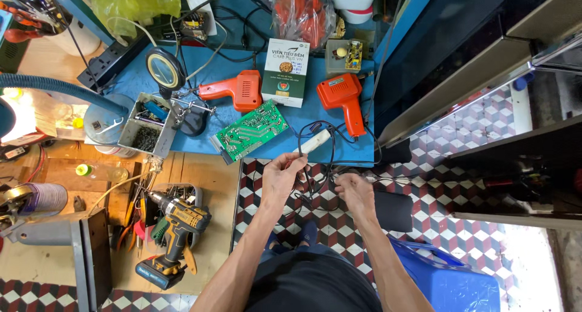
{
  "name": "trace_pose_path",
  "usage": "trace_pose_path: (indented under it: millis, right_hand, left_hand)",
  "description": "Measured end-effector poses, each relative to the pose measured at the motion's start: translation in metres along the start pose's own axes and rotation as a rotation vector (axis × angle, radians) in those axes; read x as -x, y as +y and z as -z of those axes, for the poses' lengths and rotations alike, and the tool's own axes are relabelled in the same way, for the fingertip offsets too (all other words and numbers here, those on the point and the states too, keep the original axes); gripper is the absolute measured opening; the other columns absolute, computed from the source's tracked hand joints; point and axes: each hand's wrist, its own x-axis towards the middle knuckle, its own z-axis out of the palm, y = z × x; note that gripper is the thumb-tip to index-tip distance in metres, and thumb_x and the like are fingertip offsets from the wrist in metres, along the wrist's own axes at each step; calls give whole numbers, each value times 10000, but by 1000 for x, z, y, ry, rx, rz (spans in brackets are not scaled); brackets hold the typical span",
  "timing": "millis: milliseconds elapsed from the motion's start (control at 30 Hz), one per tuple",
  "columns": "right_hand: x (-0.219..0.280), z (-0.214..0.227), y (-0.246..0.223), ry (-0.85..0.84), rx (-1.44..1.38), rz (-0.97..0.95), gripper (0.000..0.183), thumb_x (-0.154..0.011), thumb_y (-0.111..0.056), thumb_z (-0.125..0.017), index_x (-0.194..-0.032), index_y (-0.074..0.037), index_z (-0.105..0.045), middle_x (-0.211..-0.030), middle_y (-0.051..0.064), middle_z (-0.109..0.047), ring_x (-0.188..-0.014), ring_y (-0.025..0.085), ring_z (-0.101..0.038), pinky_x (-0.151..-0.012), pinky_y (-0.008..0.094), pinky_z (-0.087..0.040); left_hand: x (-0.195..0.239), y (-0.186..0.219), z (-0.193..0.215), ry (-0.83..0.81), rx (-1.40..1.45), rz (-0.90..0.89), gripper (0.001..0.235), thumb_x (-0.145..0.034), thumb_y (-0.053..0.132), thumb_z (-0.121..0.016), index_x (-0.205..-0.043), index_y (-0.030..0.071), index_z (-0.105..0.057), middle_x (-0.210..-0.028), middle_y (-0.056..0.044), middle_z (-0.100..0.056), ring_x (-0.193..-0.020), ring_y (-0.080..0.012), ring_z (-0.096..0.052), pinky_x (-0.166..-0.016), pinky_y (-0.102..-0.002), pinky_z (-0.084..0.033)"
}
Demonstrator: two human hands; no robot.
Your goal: The person works at a cluttered workbench, handling a small black electronic component and connecting wires to a motor assembly. They use a multimeter to test connections and manipulate wires with their hands. The person also retrieves a component from a plastic bag and continues to adjust the wiring on the motor.
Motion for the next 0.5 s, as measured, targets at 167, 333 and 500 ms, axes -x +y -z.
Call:
trace_pose_path:
  millis: [167,333,500]
  right_hand:
    - [-8,23,-7,233,-109,171,298,-1038,-221,-571,-1009,51,-688,-938,133,-750,-787,174,-716,-701,294,-553]
    - [-11,37,-23,164,-193,170,327,-1014,-265,-576,-1067,38,-685,-987,145,-748,-797,186,-718,-720,283,-559]
    - [-15,39,-22,154,-383,6,412,-1029,-367,-561,-1084,32,-645,-969,167,-735,-789,213,-714,-704,309,-556]
  left_hand:
    - [17,18,-8,-15,-41,-108,233,-903,183,-737,-1100,60,-758,-761,8,-677,-597,-38,-575,-479,-209,-470]
    - [36,42,-12,-20,-98,-221,220,-909,173,-731,-1098,69,-779,-800,34,-676,-650,-28,-572,-536,-204,-474]
    - [73,36,-14,-328,-302,-291,237,-936,202,-733,-1109,45,-774,-826,33,-678,-704,-17,-562,-584,-193,-461]
